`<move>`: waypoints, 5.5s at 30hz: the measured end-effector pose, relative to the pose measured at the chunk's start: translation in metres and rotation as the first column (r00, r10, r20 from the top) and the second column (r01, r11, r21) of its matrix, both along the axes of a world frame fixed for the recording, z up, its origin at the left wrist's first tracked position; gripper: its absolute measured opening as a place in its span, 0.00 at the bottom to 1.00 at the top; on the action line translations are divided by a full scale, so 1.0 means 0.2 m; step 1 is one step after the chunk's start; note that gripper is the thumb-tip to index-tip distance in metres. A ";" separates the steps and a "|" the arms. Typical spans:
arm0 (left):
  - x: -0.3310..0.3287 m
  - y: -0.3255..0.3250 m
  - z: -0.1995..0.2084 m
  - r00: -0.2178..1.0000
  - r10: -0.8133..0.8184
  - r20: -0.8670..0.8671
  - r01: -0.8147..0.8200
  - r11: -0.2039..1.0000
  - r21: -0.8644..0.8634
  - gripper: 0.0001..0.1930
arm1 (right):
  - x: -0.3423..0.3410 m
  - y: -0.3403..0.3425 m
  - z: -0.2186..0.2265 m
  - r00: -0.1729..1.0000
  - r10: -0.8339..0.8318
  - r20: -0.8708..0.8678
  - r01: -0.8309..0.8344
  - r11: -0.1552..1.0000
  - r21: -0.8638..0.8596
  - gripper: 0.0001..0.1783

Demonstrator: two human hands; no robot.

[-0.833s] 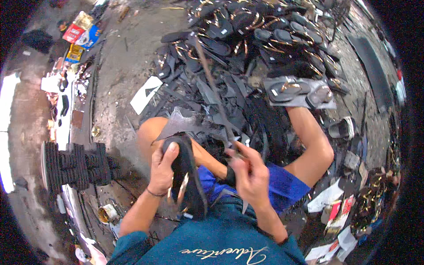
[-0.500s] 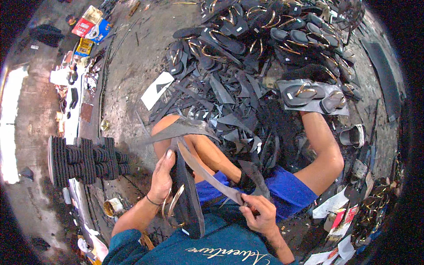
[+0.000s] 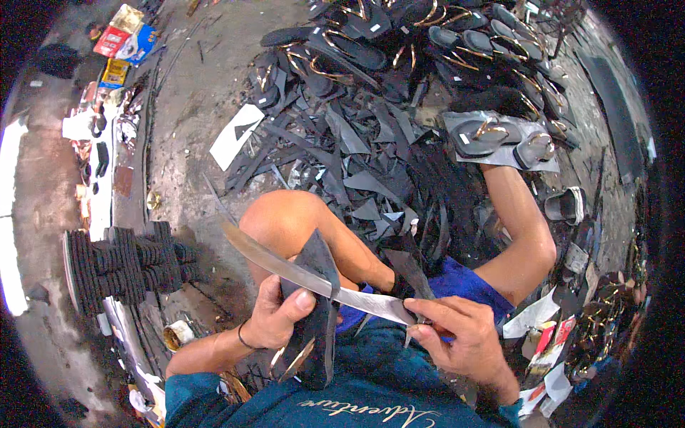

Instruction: The person sits on the floor and uses a knife to trim excess rubber from the edges of black shoe soles. They handle the soles one at a time, scraping away material and discarding the trimmings onto a pile. The person then gathers the trimmed pieces and places them into a large sack.

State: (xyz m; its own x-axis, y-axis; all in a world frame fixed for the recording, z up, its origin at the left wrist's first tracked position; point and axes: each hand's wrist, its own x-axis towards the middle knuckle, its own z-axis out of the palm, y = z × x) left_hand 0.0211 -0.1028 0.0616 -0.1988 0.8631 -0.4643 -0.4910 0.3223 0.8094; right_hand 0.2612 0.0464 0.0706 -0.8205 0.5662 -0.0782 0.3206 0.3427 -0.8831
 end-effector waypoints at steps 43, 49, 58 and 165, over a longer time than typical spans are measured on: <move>0.28 0.16 -0.40 0.812 0.531 0.244 -0.544 0.839 -0.016 0.20 | 0.11 -0.33 -0.30 0.917 -0.396 -0.048 0.390 0.916 -0.096 0.18; 0.30 0.05 -0.47 0.838 0.536 0.096 -0.524 0.842 -0.128 0.20 | 0.01 -0.27 -0.25 0.941 -0.337 -0.020 0.330 0.931 -0.157 0.16; 0.11 0.68 -0.24 0.900 0.419 0.117 -0.434 0.850 0.298 0.37 | 0.01 -0.04 -0.54 0.735 -0.668 -0.119 0.549 0.689 -0.473 0.19; -0.03 0.39 -0.40 0.842 -0.297 -0.451 0.263 0.955 -0.140 0.41 | -0.18 0.16 -0.41 0.971 -0.240 -0.015 0.211 0.878 -0.431 0.24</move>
State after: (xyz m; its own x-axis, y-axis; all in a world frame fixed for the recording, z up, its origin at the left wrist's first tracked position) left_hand 0.0150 -0.0240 -0.0183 -0.1599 0.8835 -0.4403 0.0532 0.4531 0.8899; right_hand 0.2246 0.0786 -0.0121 -0.6863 0.6615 -0.3022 0.2804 -0.1427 -0.9492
